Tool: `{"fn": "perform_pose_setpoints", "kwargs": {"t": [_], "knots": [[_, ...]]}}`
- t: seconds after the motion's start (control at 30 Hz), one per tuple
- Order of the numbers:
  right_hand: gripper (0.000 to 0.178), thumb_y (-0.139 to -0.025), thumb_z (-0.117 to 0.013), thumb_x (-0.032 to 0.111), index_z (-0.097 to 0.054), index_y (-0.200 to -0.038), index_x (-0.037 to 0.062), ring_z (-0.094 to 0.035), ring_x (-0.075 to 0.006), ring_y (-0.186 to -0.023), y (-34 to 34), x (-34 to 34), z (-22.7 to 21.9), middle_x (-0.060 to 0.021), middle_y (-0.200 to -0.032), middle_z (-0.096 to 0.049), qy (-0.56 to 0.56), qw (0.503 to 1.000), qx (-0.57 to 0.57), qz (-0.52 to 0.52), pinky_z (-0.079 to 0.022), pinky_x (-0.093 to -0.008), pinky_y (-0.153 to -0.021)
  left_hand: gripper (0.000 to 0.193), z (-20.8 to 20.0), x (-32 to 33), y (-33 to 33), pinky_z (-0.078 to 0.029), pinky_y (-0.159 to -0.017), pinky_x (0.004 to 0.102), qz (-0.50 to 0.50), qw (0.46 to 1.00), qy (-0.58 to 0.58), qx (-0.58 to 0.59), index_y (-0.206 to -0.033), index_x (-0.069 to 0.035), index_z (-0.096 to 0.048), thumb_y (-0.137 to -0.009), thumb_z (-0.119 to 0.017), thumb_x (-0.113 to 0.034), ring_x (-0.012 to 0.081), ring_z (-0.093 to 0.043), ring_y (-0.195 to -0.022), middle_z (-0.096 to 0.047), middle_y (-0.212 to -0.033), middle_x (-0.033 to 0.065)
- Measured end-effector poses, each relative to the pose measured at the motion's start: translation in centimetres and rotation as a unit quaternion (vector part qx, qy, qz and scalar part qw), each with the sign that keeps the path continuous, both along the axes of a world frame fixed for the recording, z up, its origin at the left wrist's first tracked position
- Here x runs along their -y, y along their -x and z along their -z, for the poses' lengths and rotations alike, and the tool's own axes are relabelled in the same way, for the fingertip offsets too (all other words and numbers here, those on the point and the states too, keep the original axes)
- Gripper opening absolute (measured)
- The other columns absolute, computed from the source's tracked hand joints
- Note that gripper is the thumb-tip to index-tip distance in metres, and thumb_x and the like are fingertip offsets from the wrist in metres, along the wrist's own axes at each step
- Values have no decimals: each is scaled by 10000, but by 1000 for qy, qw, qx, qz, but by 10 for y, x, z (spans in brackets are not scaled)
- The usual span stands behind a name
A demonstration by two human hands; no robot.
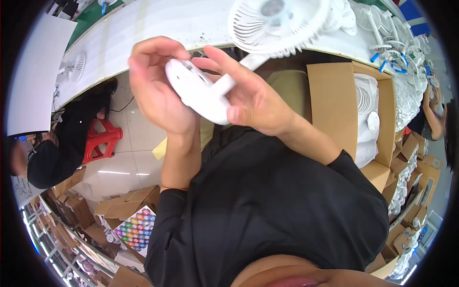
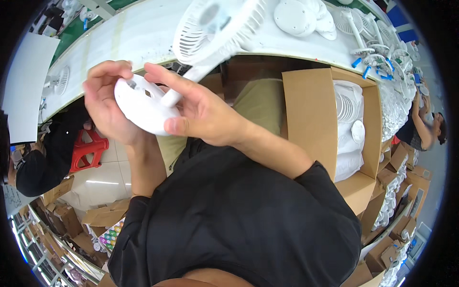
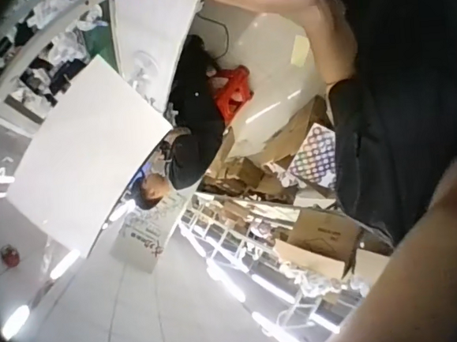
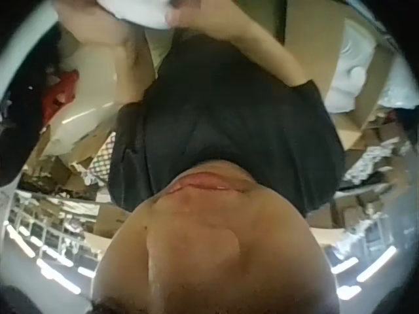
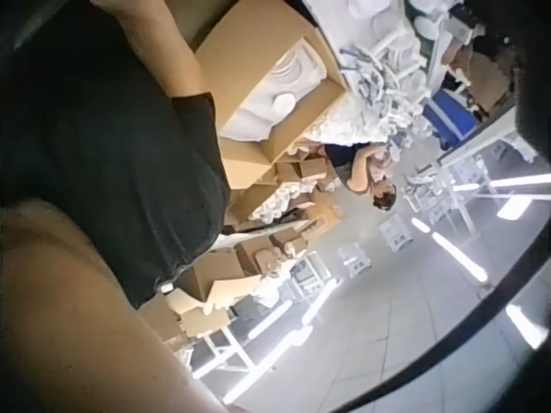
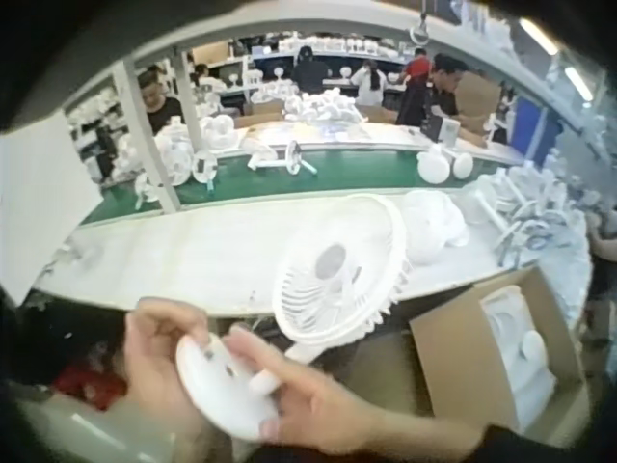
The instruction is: Assembling portable electric fans on a factory assembly line by connecting batteries and snapping housings together.
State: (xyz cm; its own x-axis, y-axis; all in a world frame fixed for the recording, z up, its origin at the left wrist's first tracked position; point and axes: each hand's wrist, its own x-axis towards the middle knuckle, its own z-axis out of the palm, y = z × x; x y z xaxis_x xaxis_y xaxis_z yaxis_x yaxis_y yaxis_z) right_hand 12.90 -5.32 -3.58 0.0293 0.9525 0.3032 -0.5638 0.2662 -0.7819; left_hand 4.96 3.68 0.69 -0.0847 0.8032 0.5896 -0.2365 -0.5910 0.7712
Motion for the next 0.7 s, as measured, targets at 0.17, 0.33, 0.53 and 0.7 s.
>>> {"fn": "perform_pose_setpoints", "kwargs": {"t": [0.17, 0.33, 0.53, 0.7], "knots": [[822, -853, -709, 125, -243, -1520, 10, -375, -252, -1319, 4, 11, -6, -172, -1509, -310, 42, 999, 15, -3, -302, -339, -1096, 359, 10, -11, 26, -348, -584, 232, 305, 941, 124, 83, -766, -53, -560, -1005, -358, -229, 118, -423, -583, -512, -609, 26], [822, -829, -722, 135, -264, -1499, 5, -409, -274, -1283, 3, 10, -25, -194, -1440, -380, 183, 977, -66, -88, -333, -344, -1071, 366, 4, 6, 32, -341, -579, 234, 262, 964, 10, -42, -796, -59, -546, -1016, -320, -246, 112, -397, -581, -521, -620, 27], [892, -788, -757, 183, -244, -1507, 58, -442, -274, -1228, 0, 8, -37, -175, -1374, -414, 149, 987, 55, -41, -368, -348, -1026, 417, -5, 2, 26, -340, -573, 242, 262, 963, -54, -3, -740, -75, -536, -1028, -309, -275, 111, -371, -572, -516, -608, 24], [902, -770, -765, 165, -248, -1501, 53, -450, -271, -1216, 4, 9, -25, -173, -1375, -414, 117, 990, 81, -10, -380, -341, -1017, 433, -4, 2, 29, -349, -577, 253, 286, 956, -59, -4, -733, -83, -536, -1035, -306, -290, 119, -378, -584, -515, -606, 24]]}}
